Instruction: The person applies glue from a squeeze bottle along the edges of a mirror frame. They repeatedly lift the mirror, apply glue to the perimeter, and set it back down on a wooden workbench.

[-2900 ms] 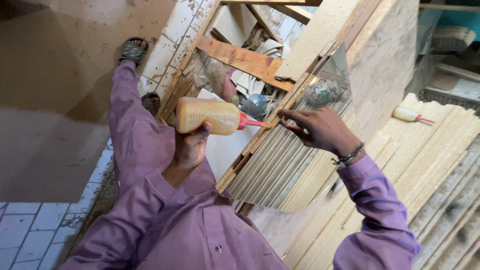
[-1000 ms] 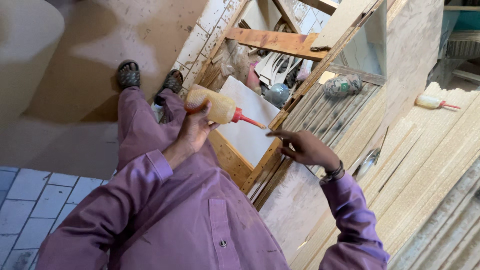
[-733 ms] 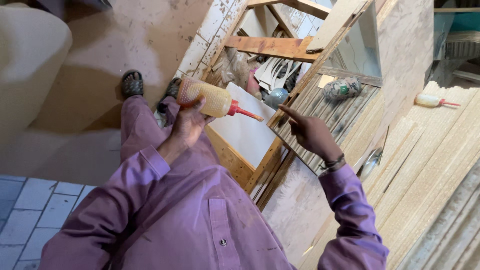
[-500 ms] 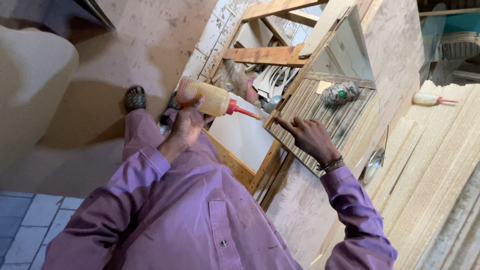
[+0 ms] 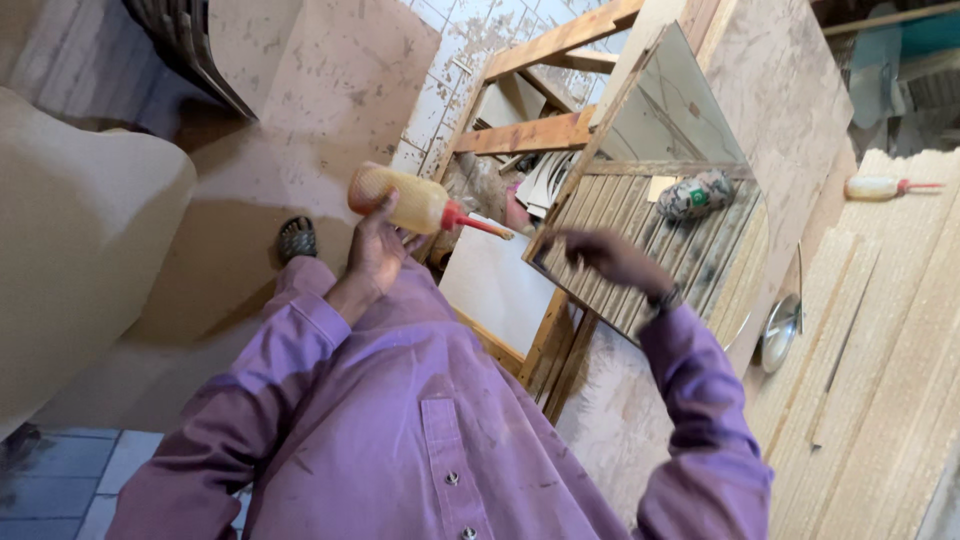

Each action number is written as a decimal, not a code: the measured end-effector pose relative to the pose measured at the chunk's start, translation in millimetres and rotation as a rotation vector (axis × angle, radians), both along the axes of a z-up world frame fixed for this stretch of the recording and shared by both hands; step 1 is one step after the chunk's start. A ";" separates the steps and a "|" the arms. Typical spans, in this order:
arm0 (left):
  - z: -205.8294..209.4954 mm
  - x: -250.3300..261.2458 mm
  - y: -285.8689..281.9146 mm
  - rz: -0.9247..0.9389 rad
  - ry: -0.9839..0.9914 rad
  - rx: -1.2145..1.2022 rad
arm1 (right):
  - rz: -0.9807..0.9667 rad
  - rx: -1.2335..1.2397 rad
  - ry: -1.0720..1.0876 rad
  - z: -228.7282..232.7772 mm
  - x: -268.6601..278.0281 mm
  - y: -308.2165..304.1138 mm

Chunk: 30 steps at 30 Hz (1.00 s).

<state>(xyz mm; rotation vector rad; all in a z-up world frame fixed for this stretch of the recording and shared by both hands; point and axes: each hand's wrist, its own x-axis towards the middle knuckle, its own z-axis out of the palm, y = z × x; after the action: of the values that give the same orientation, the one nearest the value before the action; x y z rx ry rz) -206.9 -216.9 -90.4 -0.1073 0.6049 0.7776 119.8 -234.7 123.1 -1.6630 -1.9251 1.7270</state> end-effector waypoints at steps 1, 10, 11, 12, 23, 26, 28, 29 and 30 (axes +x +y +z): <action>-0.8 0.3 -2.6 0.002 -0.002 -0.017 | -0.114 0.035 -0.052 -3.2 13.4 6.2; -8.2 34.0 5.8 0.076 -0.038 -0.105 | 0.124 0.516 -0.969 -25.9 69.0 92.5; -9.0 36.5 6.0 0.089 -0.044 -0.111 | 0.218 0.530 -0.994 -24.7 72.9 97.5; -9.4 37.6 6.0 0.098 -0.036 -0.117 | 0.306 0.543 -1.018 -21.8 77.7 99.6; -17.9 34.7 -1.7 0.123 0.080 -0.168 | 0.376 0.595 -1.000 -10.5 93.3 111.2; -18.3 35.3 -5.4 0.080 0.092 -0.179 | 0.347 0.509 -0.959 -26.0 79.4 101.0; -19.3 32.6 -4.5 0.050 0.079 -0.157 | 0.421 0.574 -0.843 -37.0 68.4 84.4; -20.1 30.1 -4.9 0.034 0.073 -0.149 | 0.412 0.565 -0.763 -41.5 63.3 75.4; -20.9 27.4 -5.7 0.049 0.056 -0.165 | 0.398 0.553 -0.686 -45.5 57.9 62.0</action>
<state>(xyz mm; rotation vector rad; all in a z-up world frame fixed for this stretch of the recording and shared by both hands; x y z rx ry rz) -179.6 -222.5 -111.3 -0.2530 0.7210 0.7793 177.8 -172.7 77.5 -1.8501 -2.8278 0.5499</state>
